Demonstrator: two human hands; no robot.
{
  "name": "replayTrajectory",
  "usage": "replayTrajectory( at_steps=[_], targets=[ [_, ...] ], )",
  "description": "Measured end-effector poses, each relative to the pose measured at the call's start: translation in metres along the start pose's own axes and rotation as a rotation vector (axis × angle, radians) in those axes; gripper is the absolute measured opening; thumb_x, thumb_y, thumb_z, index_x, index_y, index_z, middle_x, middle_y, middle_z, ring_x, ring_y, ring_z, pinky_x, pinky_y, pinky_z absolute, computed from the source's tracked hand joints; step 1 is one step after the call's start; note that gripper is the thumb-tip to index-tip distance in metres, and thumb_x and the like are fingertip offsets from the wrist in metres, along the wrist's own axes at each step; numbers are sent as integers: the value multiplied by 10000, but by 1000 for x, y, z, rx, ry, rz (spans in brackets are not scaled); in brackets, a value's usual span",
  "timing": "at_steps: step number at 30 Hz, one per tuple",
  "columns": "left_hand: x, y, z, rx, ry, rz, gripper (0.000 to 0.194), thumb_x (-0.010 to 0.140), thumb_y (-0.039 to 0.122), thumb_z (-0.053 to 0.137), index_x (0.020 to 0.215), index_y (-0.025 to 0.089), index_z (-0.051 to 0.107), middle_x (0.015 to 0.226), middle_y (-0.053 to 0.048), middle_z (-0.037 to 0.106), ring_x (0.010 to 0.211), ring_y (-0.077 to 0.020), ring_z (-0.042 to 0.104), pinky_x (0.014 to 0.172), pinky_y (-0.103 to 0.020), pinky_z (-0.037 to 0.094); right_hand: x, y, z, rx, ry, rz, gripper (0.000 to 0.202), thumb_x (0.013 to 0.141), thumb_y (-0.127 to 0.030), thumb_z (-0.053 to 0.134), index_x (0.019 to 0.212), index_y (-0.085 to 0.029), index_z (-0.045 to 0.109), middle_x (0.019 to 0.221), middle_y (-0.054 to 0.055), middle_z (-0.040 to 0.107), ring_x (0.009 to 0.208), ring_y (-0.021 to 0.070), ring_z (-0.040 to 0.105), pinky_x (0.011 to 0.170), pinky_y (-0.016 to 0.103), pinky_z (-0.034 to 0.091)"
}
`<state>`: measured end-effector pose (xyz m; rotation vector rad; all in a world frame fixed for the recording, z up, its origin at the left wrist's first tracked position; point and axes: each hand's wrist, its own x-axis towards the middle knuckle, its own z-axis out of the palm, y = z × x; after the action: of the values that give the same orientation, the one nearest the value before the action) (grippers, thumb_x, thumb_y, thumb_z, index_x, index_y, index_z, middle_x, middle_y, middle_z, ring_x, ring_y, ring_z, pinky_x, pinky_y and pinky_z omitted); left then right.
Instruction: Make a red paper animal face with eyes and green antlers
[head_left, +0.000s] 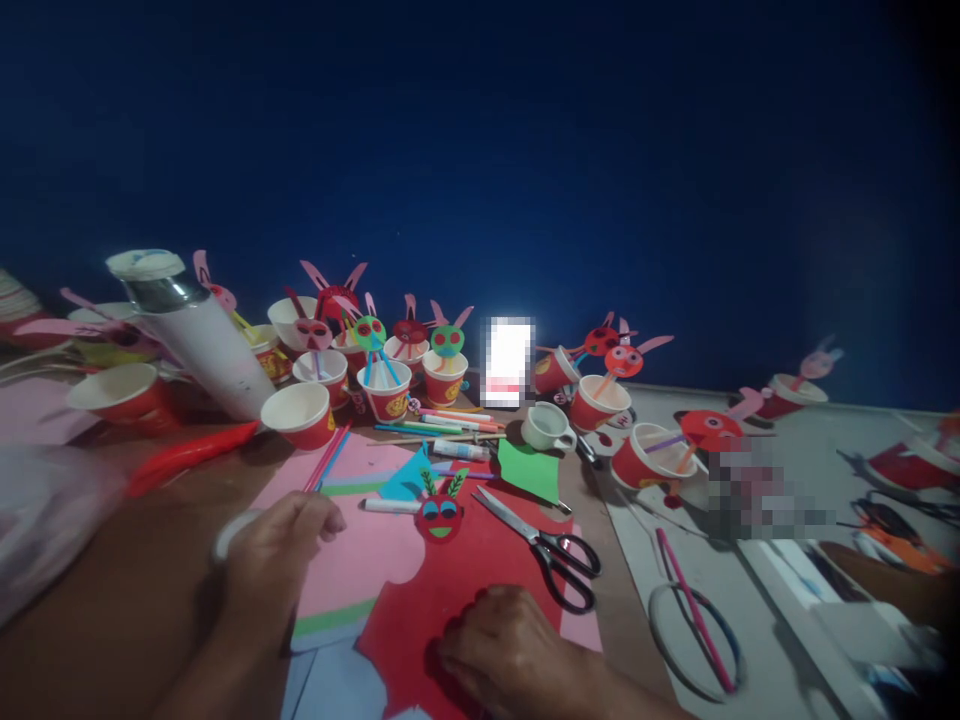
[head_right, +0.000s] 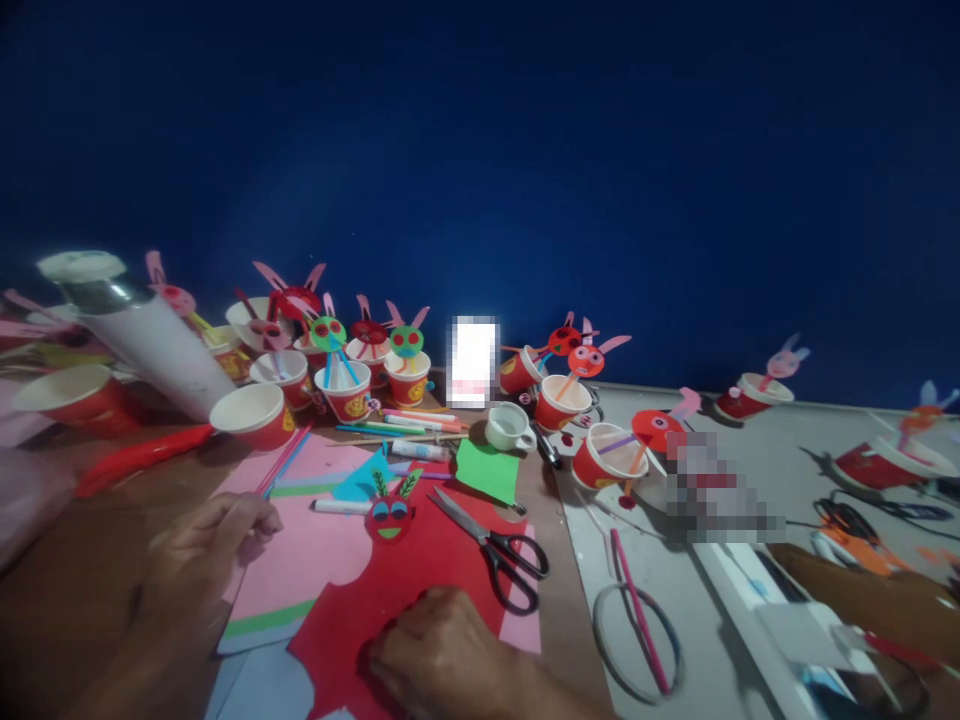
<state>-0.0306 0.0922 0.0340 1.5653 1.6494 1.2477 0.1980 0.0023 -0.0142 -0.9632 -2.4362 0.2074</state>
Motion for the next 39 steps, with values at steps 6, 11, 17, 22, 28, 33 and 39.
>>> replayTrajectory(
  at_steps=[6,11,17,22,28,33,39],
  targets=[
    [-3,1,-5,-84,-65,-71,239,737,290,510,531,197,590,628,-11,614,585,-137,536,504,-196,439,-2,1,5,-24,-27,25,152,863,-228,444,758,-205,552,552,-42,553,471,95,464,509,271,277],
    [-3,3,-5,-121,-54,-100,271,741,346,534,525,191,588,577,-5,592,542,-130,524,474,-194,421,0,-1,5,-16,-66,49,165,862,-225,433,759,-209,560,570,-38,567,498,94,470,523,263,266],
    [-6,9,-2,-126,-62,-89,257,741,310,531,522,181,569,520,14,541,529,-109,490,474,-170,394,-1,-2,4,-16,-103,59,161,861,-206,441,763,-204,569,599,-29,581,531,94,483,548,260,255],
    [-4,7,-4,-103,-89,-75,274,770,322,505,550,170,566,521,17,545,493,-102,485,463,-181,390,-2,-2,5,-10,-119,73,143,859,-196,455,791,-208,581,602,-23,582,557,103,488,565,263,245],
    [4,-5,-17,-45,-85,-50,254,767,345,531,593,176,606,563,15,582,532,-116,530,504,-194,422,-2,-3,3,31,-124,77,165,866,-183,437,801,-201,588,636,-10,602,570,107,500,579,262,265],
    [8,-12,-32,40,28,-61,237,796,373,531,688,190,636,593,25,591,577,-122,550,566,-204,442,-2,-2,3,81,-142,95,193,884,-196,418,831,-193,604,646,7,609,587,106,515,599,242,293],
    [5,10,-51,181,139,-106,214,787,350,536,761,175,655,708,-3,665,696,-159,608,618,-222,458,1,1,-6,193,-152,207,237,919,-222,395,837,-174,612,705,31,641,620,107,554,604,229,321]
  ],
)
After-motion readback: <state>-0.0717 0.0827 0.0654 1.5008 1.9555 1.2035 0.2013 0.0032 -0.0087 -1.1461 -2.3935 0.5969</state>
